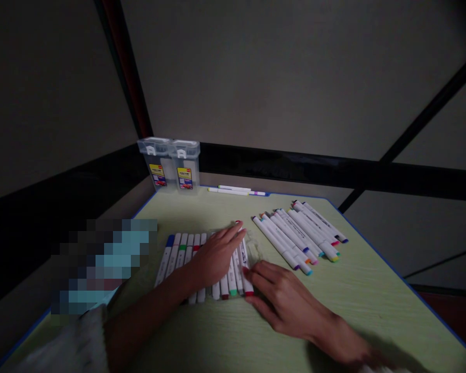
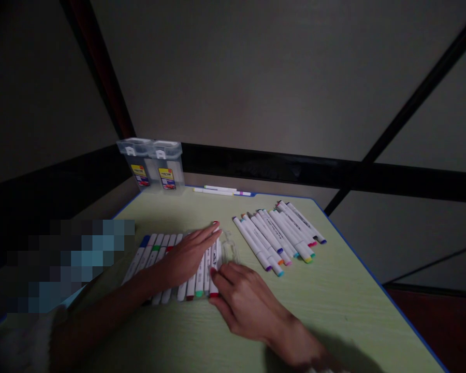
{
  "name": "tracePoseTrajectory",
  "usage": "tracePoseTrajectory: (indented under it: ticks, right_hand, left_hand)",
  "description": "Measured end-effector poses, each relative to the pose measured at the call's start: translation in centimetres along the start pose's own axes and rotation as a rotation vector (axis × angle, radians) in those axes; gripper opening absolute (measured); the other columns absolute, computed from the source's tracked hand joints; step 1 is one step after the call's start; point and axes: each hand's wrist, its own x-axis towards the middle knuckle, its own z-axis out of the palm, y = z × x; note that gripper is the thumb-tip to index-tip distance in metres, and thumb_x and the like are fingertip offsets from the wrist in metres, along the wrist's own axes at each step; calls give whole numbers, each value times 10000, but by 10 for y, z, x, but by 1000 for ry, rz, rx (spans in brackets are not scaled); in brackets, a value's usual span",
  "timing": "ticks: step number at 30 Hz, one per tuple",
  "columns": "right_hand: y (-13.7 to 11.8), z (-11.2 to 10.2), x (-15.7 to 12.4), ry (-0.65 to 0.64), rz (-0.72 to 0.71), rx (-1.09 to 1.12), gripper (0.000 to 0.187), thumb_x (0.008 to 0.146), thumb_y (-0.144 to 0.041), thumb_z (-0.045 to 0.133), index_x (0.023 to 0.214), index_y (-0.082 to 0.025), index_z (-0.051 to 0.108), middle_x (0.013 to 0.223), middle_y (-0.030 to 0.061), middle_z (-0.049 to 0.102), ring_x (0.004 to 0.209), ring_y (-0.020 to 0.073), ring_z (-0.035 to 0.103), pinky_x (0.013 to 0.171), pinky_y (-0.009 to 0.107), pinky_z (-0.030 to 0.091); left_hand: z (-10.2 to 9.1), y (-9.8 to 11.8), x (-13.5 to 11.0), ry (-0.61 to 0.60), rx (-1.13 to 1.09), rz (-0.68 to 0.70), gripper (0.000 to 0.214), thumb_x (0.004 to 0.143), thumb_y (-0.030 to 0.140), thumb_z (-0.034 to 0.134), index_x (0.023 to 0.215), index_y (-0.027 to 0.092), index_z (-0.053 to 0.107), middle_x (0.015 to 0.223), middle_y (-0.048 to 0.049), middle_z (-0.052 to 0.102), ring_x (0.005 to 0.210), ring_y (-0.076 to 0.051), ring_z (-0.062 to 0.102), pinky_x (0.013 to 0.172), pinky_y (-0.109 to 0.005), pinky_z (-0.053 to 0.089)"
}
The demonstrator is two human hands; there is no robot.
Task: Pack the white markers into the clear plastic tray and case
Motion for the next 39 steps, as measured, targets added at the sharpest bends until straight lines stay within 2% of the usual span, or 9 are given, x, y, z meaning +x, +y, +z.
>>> tracePoseTrajectory:
  ticks: [6,13,19,25,33,37,39]
  right_hand:
    - [2,3,-3,11,3,1,239,883,-259,414,1004,-103,550,845,96,581,768,216,519,699,362,468]
    - [1,3,-3,60,-7,14,290,896,-259,389,1062,-77,541,832,108,590,768,223,529,699,374,485]
    - [0,0,-6,166,-23,16,354,931,-297,303,1036,-63,547,850,125,606,787,217,546,708,372,486]
    - [0,-1,-4,231,-64,-122,385,935,-329,302,968,-69,584,732,96,605,686,207,551,630,369,471]
    - [2,-4,-5,253,-128,-208,290,913,-174,347,1068,-67,568,693,64,611,631,182,554,588,337,428]
    - [5,-7,-7,250,-97,-200,293,892,-163,352,1028,-78,597,650,61,585,598,177,533,561,324,409]
    - [9,-10,-9,277,-71,-230,290,887,-166,361,990,-77,617,639,66,575,584,173,521,536,313,399]
  left_hand:
    - [-2,2,1,-26,-14,-31,643,697,-46,306,1321,107,309,1433,-126,258,1310,-203,254,1057,-378,284]
    - [-3,4,-1,8,-64,-103,670,704,-46,321,1350,111,236,1442,-154,181,1307,-232,255,1052,-383,304]
    - [-6,7,-1,53,-118,-110,571,778,-5,297,1337,104,250,1343,-153,324,1248,-211,338,1052,-378,311]
    - [-7,7,1,62,-113,-43,521,780,-2,297,1282,127,350,1244,-119,449,1184,-203,388,1021,-380,338]
    - [-10,7,1,46,-103,-27,517,795,18,291,1299,123,333,1234,-114,465,1169,-200,390,1012,-378,335]
    - [-10,8,2,36,-83,-43,486,805,22,299,1286,76,348,1211,-131,473,1162,-203,392,1019,-358,326]
    - [-10,8,2,39,-75,-38,478,806,28,311,1277,93,360,1205,-117,473,1158,-198,391,1018,-352,327]
